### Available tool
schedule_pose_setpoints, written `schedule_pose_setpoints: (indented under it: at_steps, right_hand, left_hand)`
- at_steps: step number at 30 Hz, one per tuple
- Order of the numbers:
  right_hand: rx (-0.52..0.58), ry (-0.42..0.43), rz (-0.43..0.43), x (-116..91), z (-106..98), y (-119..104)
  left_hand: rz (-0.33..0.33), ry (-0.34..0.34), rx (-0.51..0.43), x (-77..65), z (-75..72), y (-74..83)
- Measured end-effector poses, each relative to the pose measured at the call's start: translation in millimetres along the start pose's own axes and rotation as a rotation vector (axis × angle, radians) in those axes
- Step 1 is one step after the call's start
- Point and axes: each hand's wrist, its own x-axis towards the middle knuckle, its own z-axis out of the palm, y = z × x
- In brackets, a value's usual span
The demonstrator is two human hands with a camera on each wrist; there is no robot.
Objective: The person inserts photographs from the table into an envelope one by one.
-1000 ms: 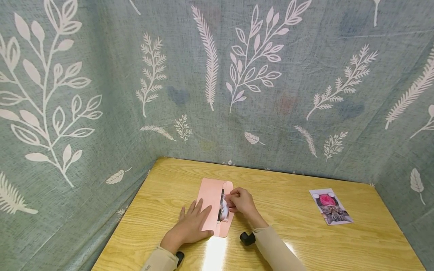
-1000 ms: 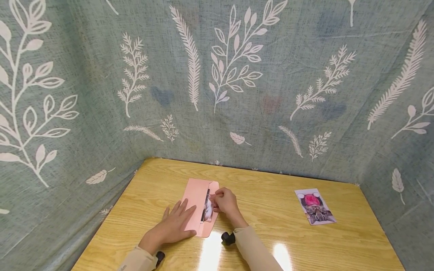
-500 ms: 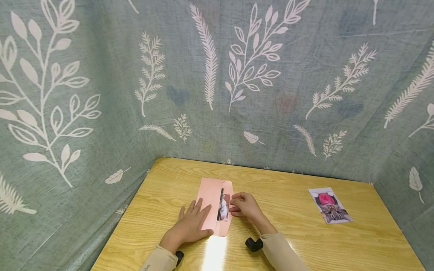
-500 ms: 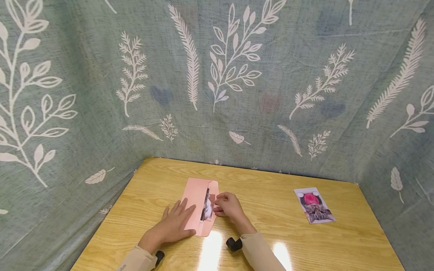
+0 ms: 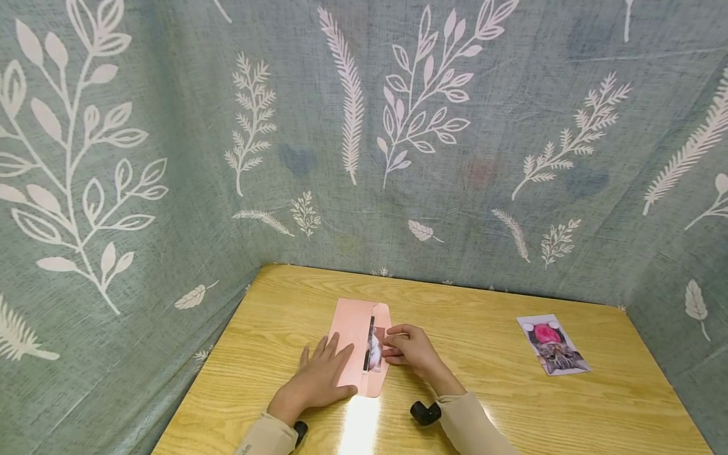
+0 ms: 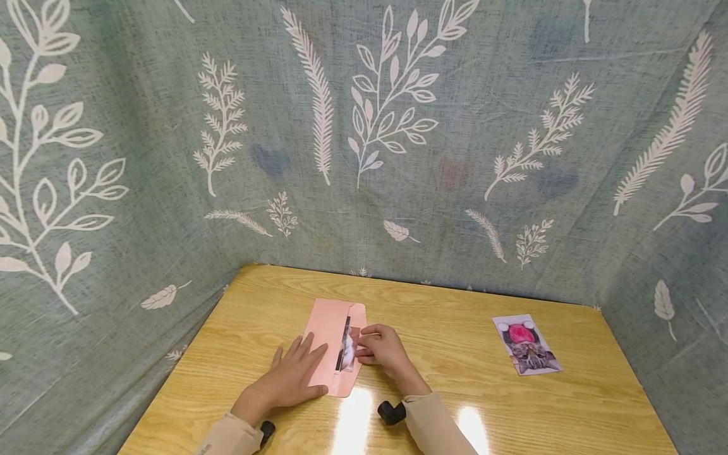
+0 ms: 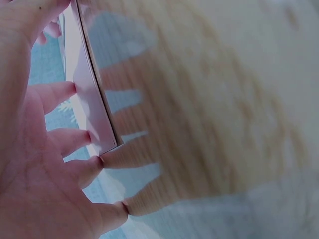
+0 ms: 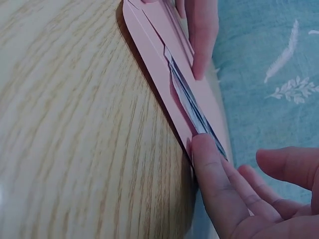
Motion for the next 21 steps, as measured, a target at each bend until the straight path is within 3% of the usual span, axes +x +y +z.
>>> schedule_pose_setpoints:
  at_steps: [21]
  right_hand:
    - [0.036, -0.018, -0.003, 5.3, 12.0, -1.2]
  left_hand:
    - [0.009, 0.001, 0.012, -0.4, -1.1, 1.1]
